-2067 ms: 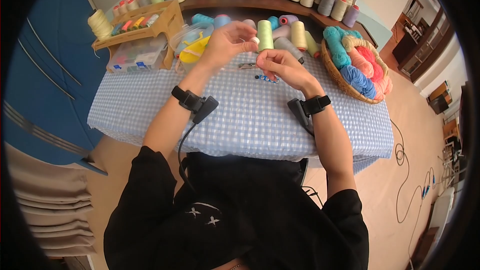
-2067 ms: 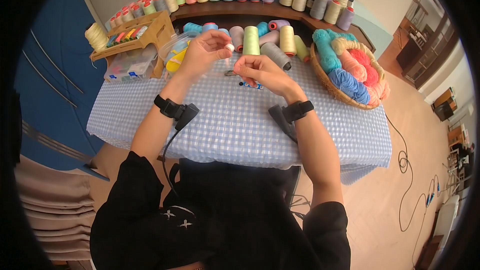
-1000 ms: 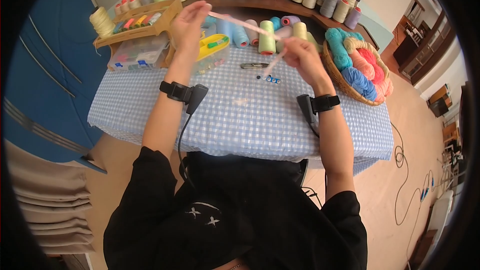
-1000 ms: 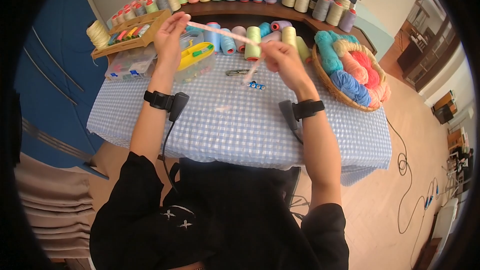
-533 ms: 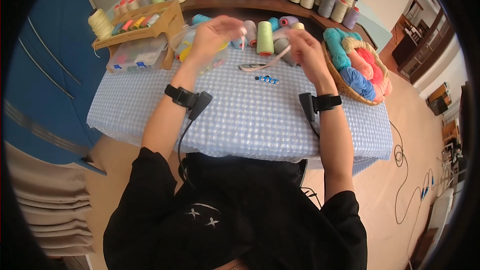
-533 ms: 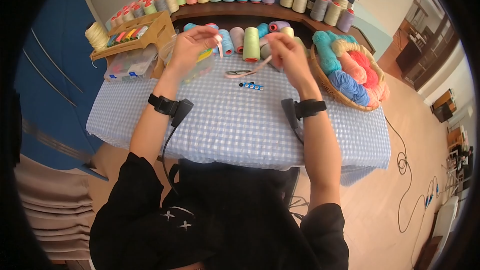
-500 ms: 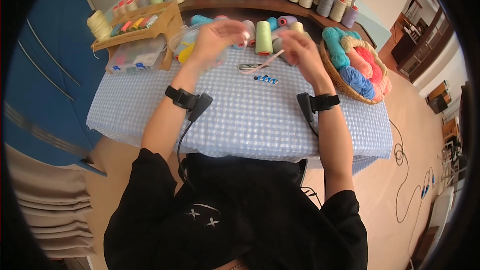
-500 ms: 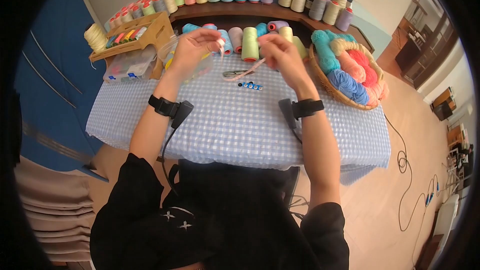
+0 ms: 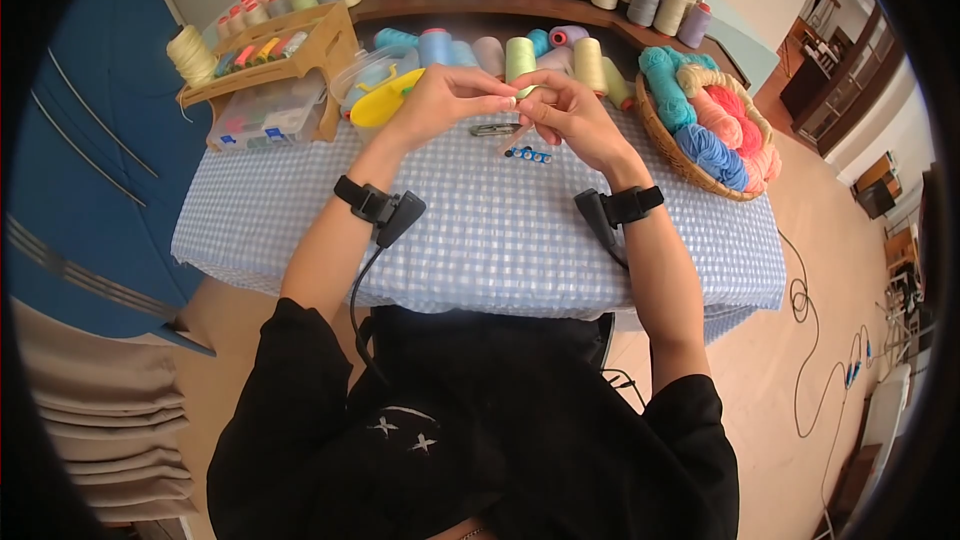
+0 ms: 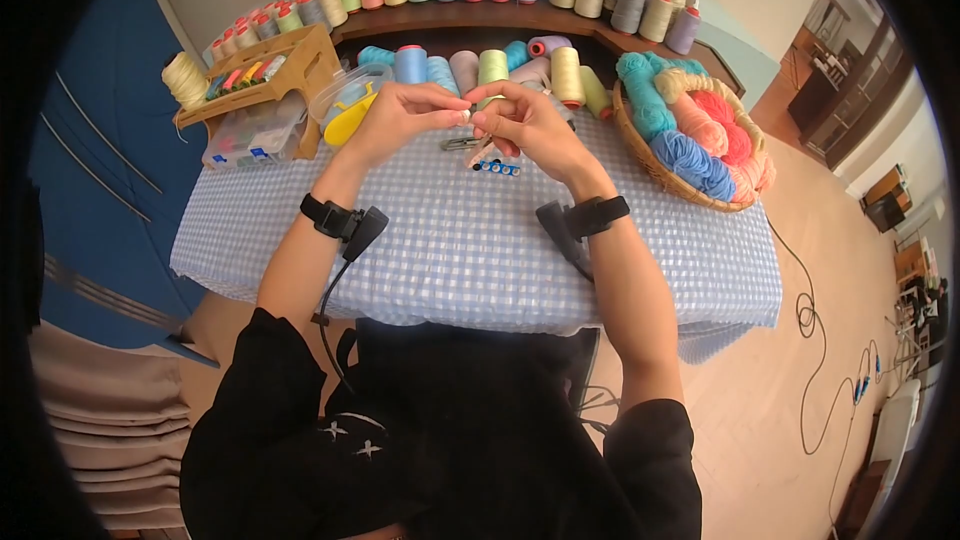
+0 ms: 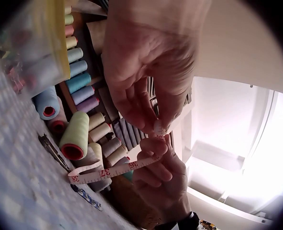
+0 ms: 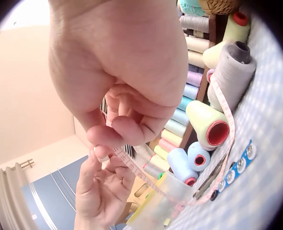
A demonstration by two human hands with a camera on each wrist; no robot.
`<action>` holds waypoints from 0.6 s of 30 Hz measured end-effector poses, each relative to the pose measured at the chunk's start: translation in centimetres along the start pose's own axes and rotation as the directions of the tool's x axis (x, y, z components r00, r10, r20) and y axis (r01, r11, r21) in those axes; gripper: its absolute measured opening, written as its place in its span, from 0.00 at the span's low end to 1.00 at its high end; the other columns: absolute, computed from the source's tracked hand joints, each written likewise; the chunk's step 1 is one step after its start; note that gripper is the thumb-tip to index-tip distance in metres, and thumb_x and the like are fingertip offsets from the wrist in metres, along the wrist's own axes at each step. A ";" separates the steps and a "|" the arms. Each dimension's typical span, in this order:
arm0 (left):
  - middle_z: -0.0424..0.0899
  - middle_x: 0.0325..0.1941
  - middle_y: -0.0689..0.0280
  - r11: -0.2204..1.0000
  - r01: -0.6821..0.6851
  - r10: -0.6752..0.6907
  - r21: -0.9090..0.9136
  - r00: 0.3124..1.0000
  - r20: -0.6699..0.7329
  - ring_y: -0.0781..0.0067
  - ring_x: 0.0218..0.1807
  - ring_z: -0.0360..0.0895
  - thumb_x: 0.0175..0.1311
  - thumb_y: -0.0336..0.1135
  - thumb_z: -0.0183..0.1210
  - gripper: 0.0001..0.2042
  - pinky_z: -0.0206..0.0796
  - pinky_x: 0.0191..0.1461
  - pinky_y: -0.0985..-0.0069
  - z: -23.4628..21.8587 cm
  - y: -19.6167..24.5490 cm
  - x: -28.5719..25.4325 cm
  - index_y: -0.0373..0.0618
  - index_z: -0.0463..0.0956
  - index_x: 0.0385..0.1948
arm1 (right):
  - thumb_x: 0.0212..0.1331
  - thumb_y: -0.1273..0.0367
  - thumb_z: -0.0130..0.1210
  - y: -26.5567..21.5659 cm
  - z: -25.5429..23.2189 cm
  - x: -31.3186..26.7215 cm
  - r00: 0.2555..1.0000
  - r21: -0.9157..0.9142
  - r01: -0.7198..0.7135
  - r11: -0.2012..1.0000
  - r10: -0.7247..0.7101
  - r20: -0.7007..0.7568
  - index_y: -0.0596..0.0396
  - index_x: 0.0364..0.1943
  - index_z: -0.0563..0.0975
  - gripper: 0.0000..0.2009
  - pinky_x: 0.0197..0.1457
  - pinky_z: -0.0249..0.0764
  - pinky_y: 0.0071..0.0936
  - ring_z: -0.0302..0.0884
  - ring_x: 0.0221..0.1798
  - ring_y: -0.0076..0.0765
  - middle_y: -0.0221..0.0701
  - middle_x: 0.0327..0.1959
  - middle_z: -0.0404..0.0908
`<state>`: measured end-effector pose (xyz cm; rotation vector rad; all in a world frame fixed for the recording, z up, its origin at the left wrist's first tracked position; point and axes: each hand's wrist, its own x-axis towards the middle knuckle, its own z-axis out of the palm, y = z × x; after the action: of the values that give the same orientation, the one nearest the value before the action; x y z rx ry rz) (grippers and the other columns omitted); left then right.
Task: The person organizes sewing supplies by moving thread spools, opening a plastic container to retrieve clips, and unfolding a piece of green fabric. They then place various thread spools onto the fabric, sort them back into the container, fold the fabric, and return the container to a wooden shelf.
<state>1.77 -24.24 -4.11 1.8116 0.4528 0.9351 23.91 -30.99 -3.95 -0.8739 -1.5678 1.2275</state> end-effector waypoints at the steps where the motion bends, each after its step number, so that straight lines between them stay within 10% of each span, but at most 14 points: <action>1: 0.87 0.44 0.62 1.000 -0.003 0.002 0.006 1.000 0.008 0.74 0.47 0.84 0.61 0.24 0.67 0.10 0.75 0.55 0.76 0.0 -0.2 0.1 0.34 0.85 0.44 | 0.65 0.66 0.62 0.1 0.0 0.0 1.000 0.003 -0.002 1.000 0.002 0.001 0.56 0.53 0.77 0.16 0.25 0.60 0.16 0.65 0.22 0.14 0.25 0.29 0.81; 18: 0.86 0.40 0.60 0.989 0.122 -0.134 0.082 0.977 0.165 0.74 0.44 0.85 0.57 0.27 0.70 0.30 0.78 0.53 0.75 0.6 0.7 -0.4 0.39 0.66 0.62 | 0.63 0.69 0.63 0.3 -0.3 0.1 0.994 0.089 0.068 0.994 -0.060 -0.087 0.53 0.50 0.79 0.13 0.28 0.60 0.14 0.66 0.26 0.12 0.23 0.34 0.83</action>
<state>1.91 -25.19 -3.75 1.8851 0.4946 0.6770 24.15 -30.75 -4.17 -0.8004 -1.4500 1.1922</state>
